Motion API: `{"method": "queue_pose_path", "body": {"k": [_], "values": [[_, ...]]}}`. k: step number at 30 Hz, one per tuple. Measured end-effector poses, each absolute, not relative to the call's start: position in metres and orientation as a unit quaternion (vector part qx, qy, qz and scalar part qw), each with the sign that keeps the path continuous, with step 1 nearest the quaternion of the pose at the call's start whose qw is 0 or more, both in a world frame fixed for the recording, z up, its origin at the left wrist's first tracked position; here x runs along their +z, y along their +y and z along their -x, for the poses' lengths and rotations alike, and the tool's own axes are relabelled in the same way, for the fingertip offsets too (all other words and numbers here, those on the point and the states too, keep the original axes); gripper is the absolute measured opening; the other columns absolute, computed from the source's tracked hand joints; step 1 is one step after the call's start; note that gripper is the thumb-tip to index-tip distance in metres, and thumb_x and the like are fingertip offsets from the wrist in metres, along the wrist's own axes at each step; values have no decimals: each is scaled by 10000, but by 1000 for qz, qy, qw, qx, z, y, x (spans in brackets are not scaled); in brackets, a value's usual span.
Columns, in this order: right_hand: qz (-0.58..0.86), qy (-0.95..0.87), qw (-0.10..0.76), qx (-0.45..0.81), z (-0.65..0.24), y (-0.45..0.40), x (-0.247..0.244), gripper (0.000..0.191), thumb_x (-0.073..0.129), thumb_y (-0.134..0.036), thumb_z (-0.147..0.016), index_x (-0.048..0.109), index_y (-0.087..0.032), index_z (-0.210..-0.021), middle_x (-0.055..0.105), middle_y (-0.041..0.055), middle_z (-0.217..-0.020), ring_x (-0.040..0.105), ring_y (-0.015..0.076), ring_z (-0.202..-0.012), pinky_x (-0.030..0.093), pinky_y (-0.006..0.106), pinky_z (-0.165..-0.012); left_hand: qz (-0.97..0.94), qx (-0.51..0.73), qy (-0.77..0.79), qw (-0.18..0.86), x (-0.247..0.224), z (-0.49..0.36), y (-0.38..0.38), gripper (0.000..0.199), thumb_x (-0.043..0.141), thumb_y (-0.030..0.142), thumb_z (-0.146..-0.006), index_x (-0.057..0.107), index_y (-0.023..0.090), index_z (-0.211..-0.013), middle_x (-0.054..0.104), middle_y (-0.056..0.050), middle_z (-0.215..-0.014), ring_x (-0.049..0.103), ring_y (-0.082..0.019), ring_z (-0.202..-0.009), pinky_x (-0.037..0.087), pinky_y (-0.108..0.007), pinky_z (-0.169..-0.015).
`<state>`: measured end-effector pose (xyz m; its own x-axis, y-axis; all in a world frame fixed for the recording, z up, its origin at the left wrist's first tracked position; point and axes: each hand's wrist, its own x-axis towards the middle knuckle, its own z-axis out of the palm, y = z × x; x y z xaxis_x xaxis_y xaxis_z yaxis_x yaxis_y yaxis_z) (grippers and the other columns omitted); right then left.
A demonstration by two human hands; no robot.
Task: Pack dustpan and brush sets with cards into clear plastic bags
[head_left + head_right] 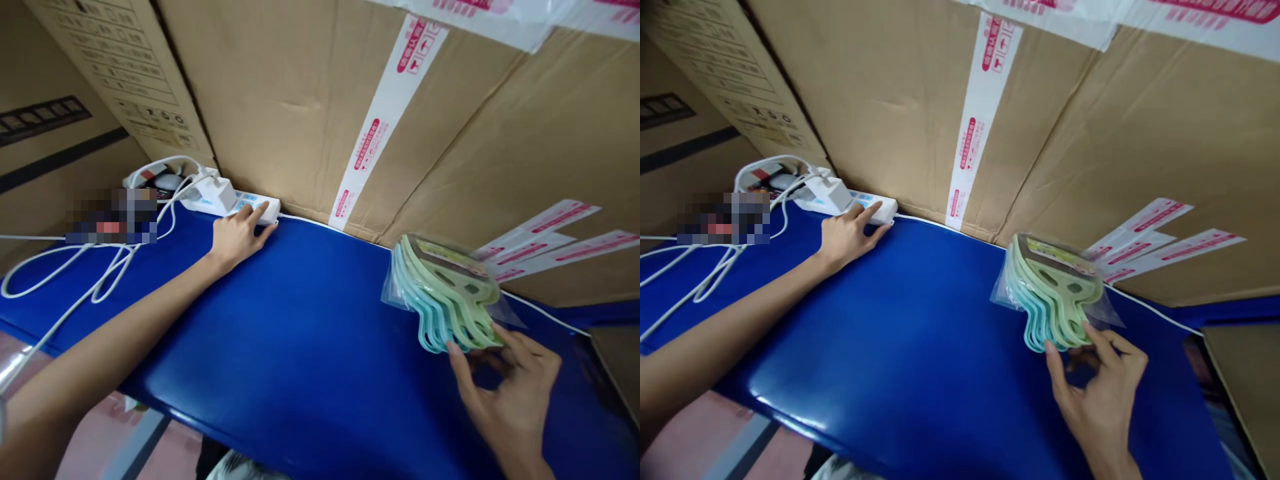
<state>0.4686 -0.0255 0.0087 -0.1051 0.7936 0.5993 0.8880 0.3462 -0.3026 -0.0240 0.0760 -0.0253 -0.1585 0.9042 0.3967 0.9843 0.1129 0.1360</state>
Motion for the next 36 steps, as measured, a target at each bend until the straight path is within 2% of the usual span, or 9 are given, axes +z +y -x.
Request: {"method": "queue_pose_path", "body": {"k": [5, 9, 12, 16, 20, 24, 28, 32, 36], "values": [[574, -733, 356, -80, -473, -24, 1, 483, 786, -491, -903, 690, -185, -1264, 615, 169, -1074, 585, 395, -1139, 586, 446, -673, 630, -194, -745, 102, -32, 25, 87, 549, 493, 593, -1036, 720, 245, -1396, 713, -165, -1187, 741, -349, -960, 500, -391, -735], [574, -728, 349, -137, -476, -13, 0, 399, 807, -566, -848, 738, -256, -1090, 638, 151, -959, 630, 379, -1004, 568, 524, -763, 639, -194, -735, 114, -35, 29, 89, 535, 487, 578, -1054, 709, 248, -1412, 701, -161, -1179, 738, -334, -943, 511, -386, -719], [575, -721, 327, -205, -468, -9, 14, 371, 815, -623, -819, 741, -285, -954, 641, 149, -926, 642, 341, -916, 548, 483, -707, 651, -193, -726, 109, -36, 32, 84, 531, 458, 539, -1077, 664, 227, -1453, 680, -179, -1224, 735, -345, -970, 527, -393, -727], [599, -738, 231, -206, -444, -14, 45, 458, 594, -650, -999, 758, -228, -932, 649, 166, -1064, 662, 268, -877, 557, 401, -689, 686, -190, -696, 99, -33, 30, 63, 502, 465, 406, -1075, 589, 151, -1490, 670, -219, -1268, 708, -394, -1099, 558, -443, -789], [595, -756, 192, -194, -429, -18, 59, 583, 448, -626, -1072, 768, -168, -902, 663, 165, -1026, 696, 269, -845, 583, 409, -773, 704, -204, -673, 98, -30, 19, 42, 454, 498, 330, -1055, 600, 139, -1454, 675, -194, -1292, 724, -361, -1070, 554, -413, -735], [602, -748, 219, -173, -432, -17, 52, 513, 524, -588, -1058, 740, -172, -847, 679, 144, -988, 718, 280, -851, 589, 418, -821, 734, -235, -628, 108, -33, 7, 36, 363, 521, 276, -1044, 672, 156, -1352, 704, -150, -1266, 744, -314, -1020, 529, -366, -666], [592, -744, 251, -182, -430, -16, 41, 362, 593, -457, -1051, 740, -164, -898, 704, 163, -1055, 722, 276, -848, 589, 407, -802, 753, -284, -584, 104, -39, 5, 39, 298, 542, 250, -1043, 695, 183, -1289, 727, -115, -1236, 762, -253, -928, 506, -320, -605], [590, -710, 305, -234, -421, -19, 30, 215, 651, -345, -1035, 744, -169, -952, 742, 161, -1097, 744, 259, -873, 593, 358, -790, 800, -310, -503, 101, -46, 7, 40, 233, 550, 211, -1039, 721, 197, -1196, 742, -81, -1158, 751, -191, -814, 542, -291, -648], [564, -695, 359, -263, -425, -17, 23, 126, 719, -291, -1001, 739, -186, -935, 776, 124, -1021, 775, 252, -893, 605, 324, -784, 840, -303, -442, 86, -49, 13, 43, 221, 557, 173, -1019, 743, 215, -1130, 749, -63, -1138, 735, -164, -779, 556, -278, -691]]}}
